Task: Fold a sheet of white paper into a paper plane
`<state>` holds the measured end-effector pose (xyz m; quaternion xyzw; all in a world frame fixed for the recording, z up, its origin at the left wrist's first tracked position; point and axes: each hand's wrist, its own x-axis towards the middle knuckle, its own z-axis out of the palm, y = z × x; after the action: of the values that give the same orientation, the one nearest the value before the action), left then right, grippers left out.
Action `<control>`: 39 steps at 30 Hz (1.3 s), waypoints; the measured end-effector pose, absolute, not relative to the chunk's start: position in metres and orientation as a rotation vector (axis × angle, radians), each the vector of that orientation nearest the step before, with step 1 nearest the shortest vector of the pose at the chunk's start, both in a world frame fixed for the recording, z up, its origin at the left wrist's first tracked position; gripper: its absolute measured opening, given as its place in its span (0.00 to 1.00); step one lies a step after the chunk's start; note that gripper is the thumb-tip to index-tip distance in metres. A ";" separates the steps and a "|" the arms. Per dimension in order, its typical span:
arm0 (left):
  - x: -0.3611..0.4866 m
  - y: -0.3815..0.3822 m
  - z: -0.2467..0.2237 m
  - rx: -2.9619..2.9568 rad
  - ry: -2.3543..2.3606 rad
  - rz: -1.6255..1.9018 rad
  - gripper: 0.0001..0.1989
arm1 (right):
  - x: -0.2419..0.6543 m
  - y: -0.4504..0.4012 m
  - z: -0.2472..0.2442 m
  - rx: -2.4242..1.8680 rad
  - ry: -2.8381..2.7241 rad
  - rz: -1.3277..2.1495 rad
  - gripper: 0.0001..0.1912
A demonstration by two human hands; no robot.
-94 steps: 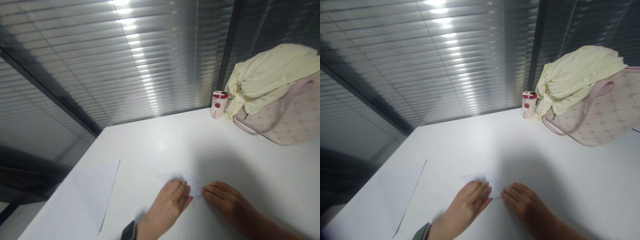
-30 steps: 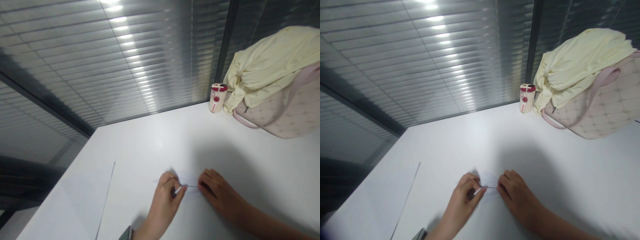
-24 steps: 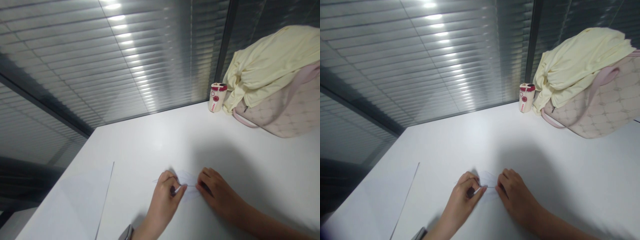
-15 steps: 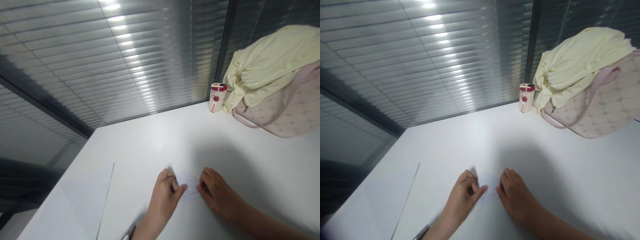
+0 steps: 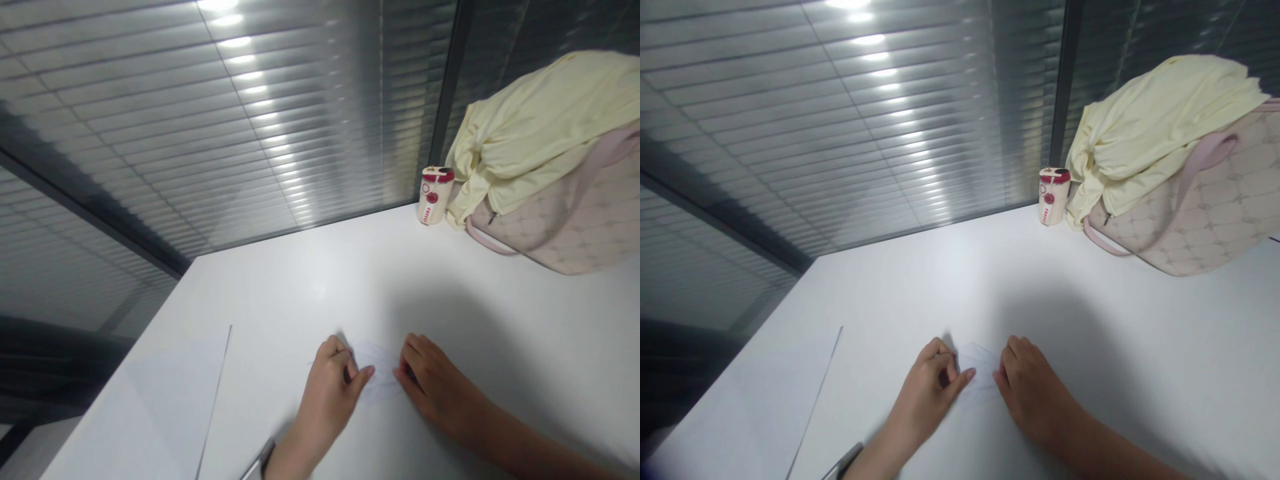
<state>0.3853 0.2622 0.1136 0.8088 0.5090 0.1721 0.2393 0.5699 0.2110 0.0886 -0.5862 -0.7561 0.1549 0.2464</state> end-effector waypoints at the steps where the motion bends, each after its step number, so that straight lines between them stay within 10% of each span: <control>1: 0.385 0.262 0.113 2.215 1.398 0.472 0.16 | 0.570 0.211 0.089 -1.600 -2.068 0.422 0.08; 9: 0.384 0.251 0.107 2.414 1.232 0.654 0.03 | 0.570 0.212 0.087 -1.590 -2.088 0.355 0.07; 25: 0.378 0.229 0.117 3.007 0.711 0.101 0.33 | 0.588 0.211 0.088 -1.443 -1.940 0.686 0.05; 39: 0.380 0.223 0.119 3.018 0.733 0.095 0.34 | 0.612 0.203 0.093 -1.581 -1.839 0.802 0.07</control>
<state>0.3798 0.2226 0.1195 0.9712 0.2358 0.0305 0.0174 0.6120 0.2029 0.0930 -0.5924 -0.6891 0.3004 0.2896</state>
